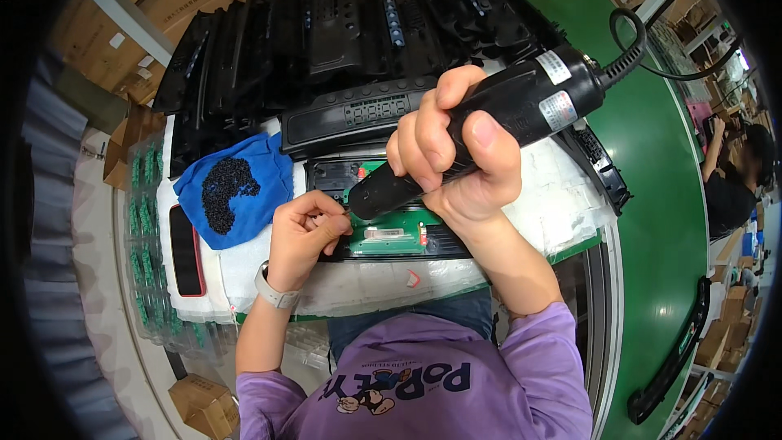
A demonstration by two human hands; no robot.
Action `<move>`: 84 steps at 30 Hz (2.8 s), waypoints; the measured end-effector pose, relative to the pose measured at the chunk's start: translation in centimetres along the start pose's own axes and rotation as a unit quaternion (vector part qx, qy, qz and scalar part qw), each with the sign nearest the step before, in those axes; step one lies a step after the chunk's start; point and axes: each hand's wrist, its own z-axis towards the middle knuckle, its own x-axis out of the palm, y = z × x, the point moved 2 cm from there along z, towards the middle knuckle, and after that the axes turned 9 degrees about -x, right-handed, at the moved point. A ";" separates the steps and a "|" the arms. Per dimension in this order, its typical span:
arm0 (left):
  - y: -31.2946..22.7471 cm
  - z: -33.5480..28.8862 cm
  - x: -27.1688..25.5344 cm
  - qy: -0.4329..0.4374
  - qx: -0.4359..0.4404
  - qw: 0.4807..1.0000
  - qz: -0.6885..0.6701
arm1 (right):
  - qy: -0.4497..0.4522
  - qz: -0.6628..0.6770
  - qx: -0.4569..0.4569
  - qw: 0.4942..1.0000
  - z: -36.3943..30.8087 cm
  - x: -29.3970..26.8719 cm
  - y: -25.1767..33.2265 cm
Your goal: Assembling printer toner cartridges by installing circuit boards and securing them with screws using an electric screwdriver.
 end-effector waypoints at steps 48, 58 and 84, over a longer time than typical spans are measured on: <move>-0.3 0.1 -0.9 -0.012 0.031 0.990 -0.137 | 0.026 -0.426 0.072 0.901 1.7 0.0 -2.0; 0.2 0.3 -0.3 0.007 0.022 0.999 -0.043 | -0.040 -0.030 -0.014 0.999 1.2 0.5 0.3; -1.0 0.2 -0.9 -0.047 0.077 0.988 -0.123 | 0.017 -0.218 0.105 0.970 -1.7 -1.2 2.5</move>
